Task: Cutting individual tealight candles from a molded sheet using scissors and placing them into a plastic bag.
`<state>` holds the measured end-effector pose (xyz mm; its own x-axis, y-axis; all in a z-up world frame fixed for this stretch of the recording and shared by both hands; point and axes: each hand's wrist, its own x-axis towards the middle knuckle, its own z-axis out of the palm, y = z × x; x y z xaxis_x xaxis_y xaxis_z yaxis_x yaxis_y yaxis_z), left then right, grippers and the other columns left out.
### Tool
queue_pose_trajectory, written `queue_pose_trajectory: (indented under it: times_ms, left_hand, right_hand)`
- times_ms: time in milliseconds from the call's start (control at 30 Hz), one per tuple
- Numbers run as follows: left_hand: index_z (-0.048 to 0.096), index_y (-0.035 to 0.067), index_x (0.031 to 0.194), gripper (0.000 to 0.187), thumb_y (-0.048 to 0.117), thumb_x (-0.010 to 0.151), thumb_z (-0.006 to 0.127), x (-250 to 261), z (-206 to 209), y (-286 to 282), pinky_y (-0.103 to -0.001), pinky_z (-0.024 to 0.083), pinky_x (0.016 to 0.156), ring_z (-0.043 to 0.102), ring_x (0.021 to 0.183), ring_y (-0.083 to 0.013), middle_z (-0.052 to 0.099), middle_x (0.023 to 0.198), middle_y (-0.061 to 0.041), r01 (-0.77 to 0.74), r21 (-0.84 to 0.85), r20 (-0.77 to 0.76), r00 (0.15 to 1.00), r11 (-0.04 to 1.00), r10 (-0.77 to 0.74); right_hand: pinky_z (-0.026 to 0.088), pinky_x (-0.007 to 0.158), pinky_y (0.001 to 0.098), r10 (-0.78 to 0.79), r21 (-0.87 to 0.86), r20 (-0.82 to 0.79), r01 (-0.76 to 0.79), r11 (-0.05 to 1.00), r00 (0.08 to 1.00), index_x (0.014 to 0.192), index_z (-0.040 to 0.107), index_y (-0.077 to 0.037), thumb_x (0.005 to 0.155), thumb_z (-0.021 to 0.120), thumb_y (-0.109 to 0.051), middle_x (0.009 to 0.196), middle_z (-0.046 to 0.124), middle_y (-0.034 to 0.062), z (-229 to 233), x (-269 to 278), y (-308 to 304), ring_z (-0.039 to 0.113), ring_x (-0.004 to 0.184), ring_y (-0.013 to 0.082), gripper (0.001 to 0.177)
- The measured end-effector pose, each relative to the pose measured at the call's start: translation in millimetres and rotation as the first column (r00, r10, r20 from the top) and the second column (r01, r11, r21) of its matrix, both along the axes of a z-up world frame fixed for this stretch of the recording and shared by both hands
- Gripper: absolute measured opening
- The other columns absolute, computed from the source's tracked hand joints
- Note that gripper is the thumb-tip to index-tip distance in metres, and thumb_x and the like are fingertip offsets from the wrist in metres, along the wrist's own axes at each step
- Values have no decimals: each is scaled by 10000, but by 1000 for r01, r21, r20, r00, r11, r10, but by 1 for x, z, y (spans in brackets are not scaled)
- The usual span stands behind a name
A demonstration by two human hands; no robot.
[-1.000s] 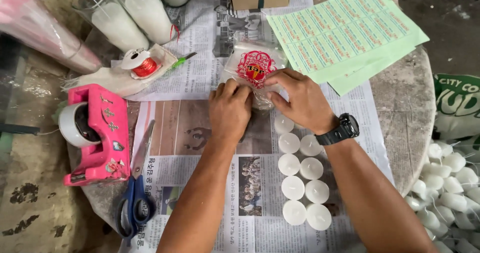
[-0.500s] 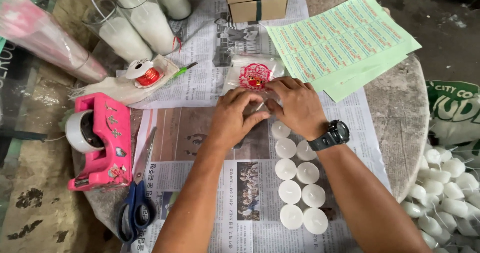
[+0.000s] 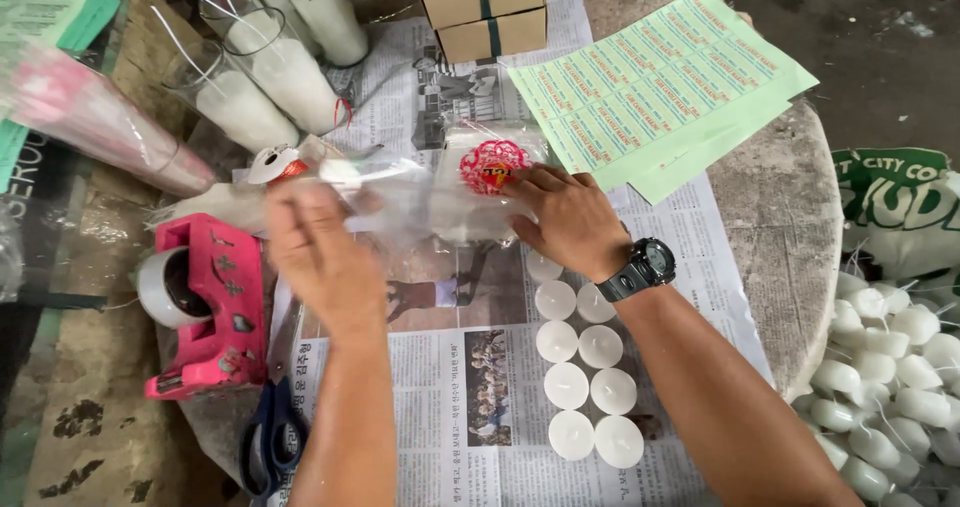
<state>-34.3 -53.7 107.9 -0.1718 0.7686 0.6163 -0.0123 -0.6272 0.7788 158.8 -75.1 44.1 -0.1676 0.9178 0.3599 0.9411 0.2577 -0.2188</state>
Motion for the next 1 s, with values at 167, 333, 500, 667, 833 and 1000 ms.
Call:
queue_pose_trajectory:
  times_ms: [167,333,500,667,833,1000]
  left_hand:
    - [453,115,798,141,200,906,424,-13,18,6,-194,488,483,569,478,-149,546,596,-81,-59,-83,439,894,995,90]
    - [550,178,846,138,301,855,490,-26,-36,43,-251,535,470,643,613,-185,645,766,-67,434,-195,689,699,880,-192]
    - [557,131,935,153,249,844,522,-52,-45,63,-255,553,619,627,826,-206,616,990,-57,471,-66,790,563,880,-242]
    - [585,84,979,182,177,825,559,-70,-45,68,-335,555,801,609,910,-247,602,1028,-94,505,63,814,473,861,-337]
    - [588,114,958,142,175,849,522,-56,-54,70,-355,547,798,540,1072,-288,533,1172,-128,595,73,775,471,800,-421]
    - [545,124,1032,229,257,850,502,-25,-50,49,-386,553,741,533,1062,-324,518,1187,-143,777,55,697,420,628,-581]
  right_hand:
    - [420,788,437,0,-17,29,1,1000,1000,1097,534,-128,796,533,-249,1079,556,82,2,-3,-1,506,1062,294,325]
    - [450,722,399,-65,185,64,52,981,996,1102,509,-142,626,685,-263,1010,520,36,-1,-7,1,545,953,260,522]
    - [446,641,354,42,135,27,-45,990,999,887,550,-222,696,634,-312,708,494,-28,16,-12,-10,569,707,188,228]
    - [426,776,438,80,-223,130,-50,974,988,947,584,-189,786,508,-377,836,613,40,26,-24,-16,596,871,264,259]
    - [376,855,484,135,127,34,-138,982,990,1299,377,-109,821,484,-354,1220,466,198,21,-19,-11,453,1120,344,547]
    - [414,820,429,236,155,-363,-192,969,901,1072,567,-116,858,472,-347,1064,570,110,41,-4,-17,527,1045,300,328]
